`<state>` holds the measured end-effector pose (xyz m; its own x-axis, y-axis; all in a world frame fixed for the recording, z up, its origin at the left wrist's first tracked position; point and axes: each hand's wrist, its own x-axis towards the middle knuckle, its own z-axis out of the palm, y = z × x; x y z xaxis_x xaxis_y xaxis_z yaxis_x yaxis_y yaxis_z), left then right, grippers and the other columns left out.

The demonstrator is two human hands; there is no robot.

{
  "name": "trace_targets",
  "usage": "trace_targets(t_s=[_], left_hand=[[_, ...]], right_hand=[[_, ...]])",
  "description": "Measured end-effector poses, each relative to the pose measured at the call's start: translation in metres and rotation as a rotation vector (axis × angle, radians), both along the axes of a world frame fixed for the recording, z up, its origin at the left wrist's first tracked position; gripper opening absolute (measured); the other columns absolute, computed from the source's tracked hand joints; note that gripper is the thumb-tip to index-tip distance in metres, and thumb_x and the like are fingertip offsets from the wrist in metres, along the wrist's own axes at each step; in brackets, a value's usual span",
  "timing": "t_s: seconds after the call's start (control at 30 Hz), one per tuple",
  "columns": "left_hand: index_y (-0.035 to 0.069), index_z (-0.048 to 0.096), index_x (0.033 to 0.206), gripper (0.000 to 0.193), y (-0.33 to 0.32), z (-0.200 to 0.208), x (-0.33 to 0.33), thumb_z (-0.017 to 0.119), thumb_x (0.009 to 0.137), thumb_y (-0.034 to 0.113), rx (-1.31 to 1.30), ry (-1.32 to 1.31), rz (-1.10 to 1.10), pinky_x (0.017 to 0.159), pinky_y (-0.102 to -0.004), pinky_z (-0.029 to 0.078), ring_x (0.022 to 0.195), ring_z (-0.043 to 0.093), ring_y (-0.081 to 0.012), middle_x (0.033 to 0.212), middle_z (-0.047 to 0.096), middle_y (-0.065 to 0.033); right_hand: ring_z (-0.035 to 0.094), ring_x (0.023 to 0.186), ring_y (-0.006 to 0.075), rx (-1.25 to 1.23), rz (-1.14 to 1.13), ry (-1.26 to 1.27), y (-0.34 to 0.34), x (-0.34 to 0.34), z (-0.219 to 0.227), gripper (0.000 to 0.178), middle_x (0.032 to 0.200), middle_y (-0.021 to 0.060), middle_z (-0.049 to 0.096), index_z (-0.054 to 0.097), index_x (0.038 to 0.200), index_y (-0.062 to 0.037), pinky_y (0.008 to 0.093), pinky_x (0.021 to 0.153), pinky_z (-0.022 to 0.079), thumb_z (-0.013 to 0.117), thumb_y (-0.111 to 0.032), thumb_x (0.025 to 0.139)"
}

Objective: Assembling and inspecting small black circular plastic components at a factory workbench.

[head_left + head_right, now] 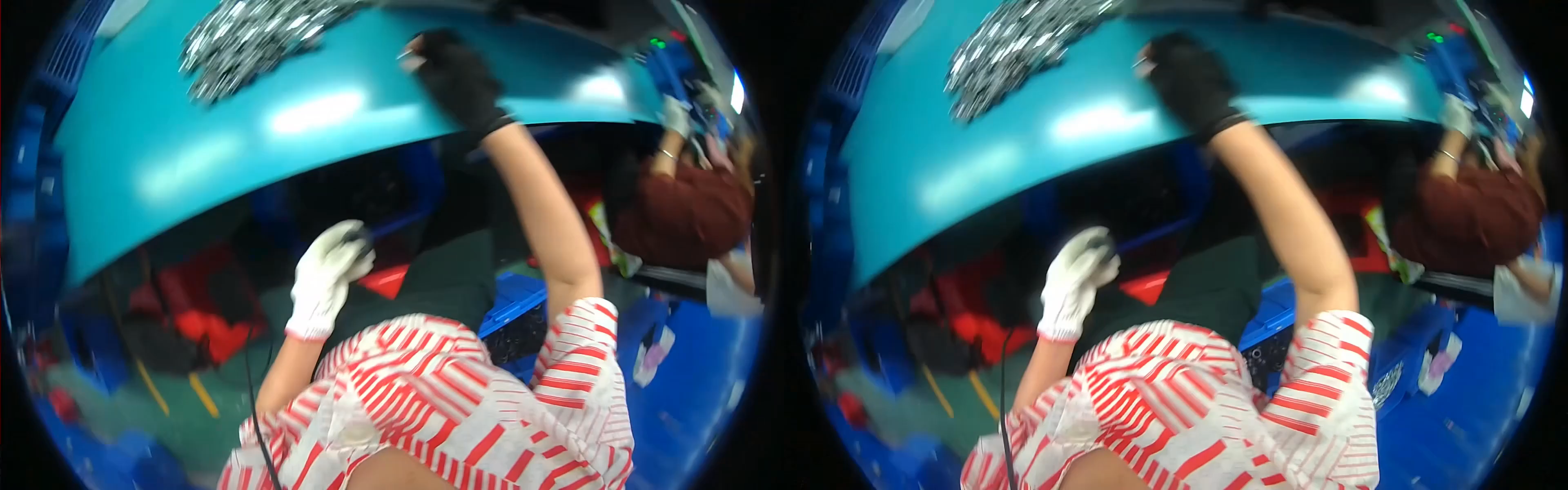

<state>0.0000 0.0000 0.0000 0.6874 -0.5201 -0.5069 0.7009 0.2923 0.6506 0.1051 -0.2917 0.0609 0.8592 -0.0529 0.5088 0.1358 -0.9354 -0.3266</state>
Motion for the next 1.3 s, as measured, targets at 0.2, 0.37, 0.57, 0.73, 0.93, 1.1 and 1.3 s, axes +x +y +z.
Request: trace_targets(t_s=[0.2,0.37,0.57,0.73,0.93,1.1,1.3], left_hand=[[-0.006,0.05,0.122,0.04,0.013,-0.001,0.01,0.063,0.086,0.007,-0.033,-0.041,0.089,0.074,-0.0249,0.057,0.085,0.065,-0.0171,0.102,0.062,-0.0127],[-0.004,0.052,0.12,0.039,0.019,-0.006,0.005,0.065,0.085,0.007,-0.099,0.009,0.094,0.075,-0.0253,0.056,0.086,0.066,-0.0165,0.1,0.064,-0.0108],[-0.006,0.052,0.12,0.038,0.011,-0.018,-0.007,0.064,0.085,0.003,-0.05,-0.027,0.085,0.08,-0.0286,0.056,0.089,0.066,-0.0188,0.103,0.063,-0.0137],[-0.006,0.051,0.121,0.04,0.011,-0.018,-0.008,0.064,0.084,0.0,-0.027,0.0,0.129,0.081,-0.0297,0.056,0.09,0.066,-0.0196,0.104,0.063,-0.0147],[-0.006,0.048,0.122,0.044,0.006,-0.015,-0.012,0.065,0.081,-0.005,-0.052,-0.081,0.109,0.086,-0.03,0.054,0.096,0.063,-0.0205,0.107,0.06,-0.0134],[-0.006,0.049,0.119,0.043,0.007,-0.015,-0.017,0.067,0.08,-0.004,0.054,-0.148,0.092,0.087,-0.0299,0.053,0.097,0.062,-0.0202,0.108,0.059,-0.0138],[-0.006,0.049,0.119,0.046,0.006,0.004,-0.012,0.069,0.077,-0.003,0.404,-0.336,-0.056,0.085,-0.0286,0.053,0.096,0.062,-0.019,0.107,0.059,-0.0146]], right_hand=[[0.064,0.083,0.0195,0.26,0.198,0.076,0.042,-0.036,0.016,0.027,0.098,0.0098,0.065,0.065,0.106,-0.0049,0.0285,0.075,0.05,0.069,-0.012,0.081],[0.063,0.082,0.0268,0.535,0.399,0.328,0.116,-0.123,0.005,0.028,0.097,0.0112,0.064,0.062,0.102,-0.0031,0.0324,0.071,0.051,0.071,-0.008,0.076],[0.062,0.085,0.027,0.56,0.35,0.383,0.125,-0.146,-0.049,0.027,0.097,0.0115,0.064,0.064,0.102,-0.0057,0.0351,0.073,0.05,0.071,-0.009,0.076],[0.061,0.082,0.0262,0.458,0.417,0.316,0.127,-0.152,-0.058,0.026,0.095,0.0108,0.065,0.065,0.102,-0.0073,0.0338,0.07,0.049,0.07,-0.008,0.076],[0.061,0.087,0.026,0.449,0.38,0.343,0.13,-0.152,-0.06,0.035,0.1,0.01,0.063,0.062,0.106,-0.0059,0.0338,0.074,0.048,0.07,-0.001,0.072],[0.059,0.091,0.0265,0.394,0.399,0.408,0.132,-0.156,-0.063,0.038,0.102,0.0104,0.062,0.061,0.11,-0.0074,0.0358,0.079,0.047,0.068,-0.001,0.073],[0.06,0.088,0.0303,0.513,0.217,0.348,0.14,-0.152,-0.055,0.046,0.105,0.0125,0.06,0.055,0.119,-0.0075,0.0369,0.075,0.049,0.07,-0.007,0.074]])
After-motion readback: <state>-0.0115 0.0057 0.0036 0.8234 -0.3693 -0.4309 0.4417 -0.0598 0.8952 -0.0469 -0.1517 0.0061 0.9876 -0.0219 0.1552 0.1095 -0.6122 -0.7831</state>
